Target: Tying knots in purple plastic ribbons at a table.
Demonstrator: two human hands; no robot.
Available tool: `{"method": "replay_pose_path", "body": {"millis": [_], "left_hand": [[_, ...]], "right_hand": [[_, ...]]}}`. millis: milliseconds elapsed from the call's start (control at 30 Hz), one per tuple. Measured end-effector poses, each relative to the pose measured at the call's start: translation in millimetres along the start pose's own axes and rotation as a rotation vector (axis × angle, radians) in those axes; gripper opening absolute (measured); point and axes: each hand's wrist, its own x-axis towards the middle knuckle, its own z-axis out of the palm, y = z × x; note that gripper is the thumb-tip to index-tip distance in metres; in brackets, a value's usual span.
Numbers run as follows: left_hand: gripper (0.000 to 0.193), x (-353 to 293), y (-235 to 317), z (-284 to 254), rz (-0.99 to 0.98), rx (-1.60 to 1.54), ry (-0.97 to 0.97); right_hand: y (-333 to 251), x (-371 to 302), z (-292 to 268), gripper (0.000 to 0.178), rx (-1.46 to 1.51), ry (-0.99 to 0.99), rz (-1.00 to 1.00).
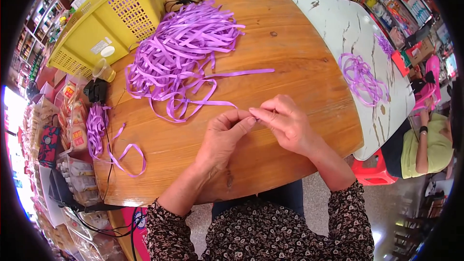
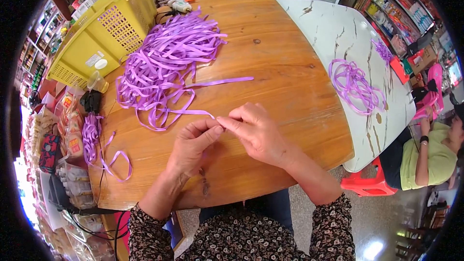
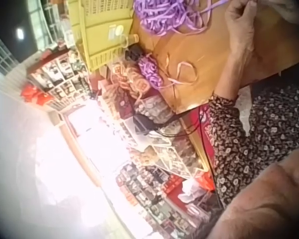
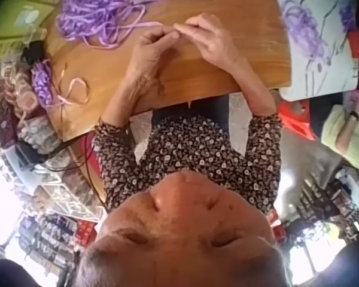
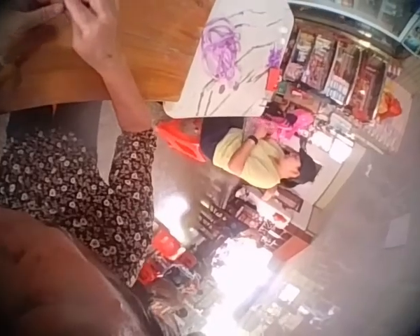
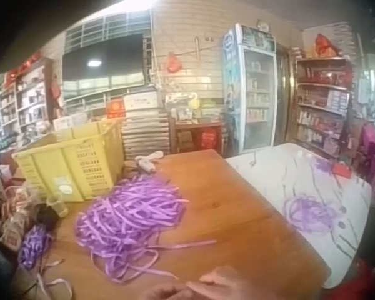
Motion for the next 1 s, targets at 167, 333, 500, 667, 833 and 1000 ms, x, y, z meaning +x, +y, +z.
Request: {"method": "replay_pose_path", "body": {"millis": [167,333,500,667,833,1000], "left_hand": [[0.007,4,0,-7,0.106,0.026,0.07],[0.007,6,-1,-10,0.108,0.034,0.071],[0.007,5,-1,-7,0.11,0.096,0.085],[0.007,5,-4,-7,0.183,0.143,0.07],[0.003,6,-4,-8,0.193,0.205,0.056],[0.001,10,-8,-9,0.409,0.445,0.084]], "right_hand": [[13,4,-19,0.024,0.327,0.159,0.319],[21,3,-25,0.024,0.374,0.325,0.355],[2,7,-12,0.037,-0.111,0.1,-0.035],[8,-1,-2,0.037,-0.072,0.074,-0.004],[9,-3,-2,0.028,-0.019,0.037,-0.023],[4,0,-2,0.029,0.025,0.02,0.029]]}}
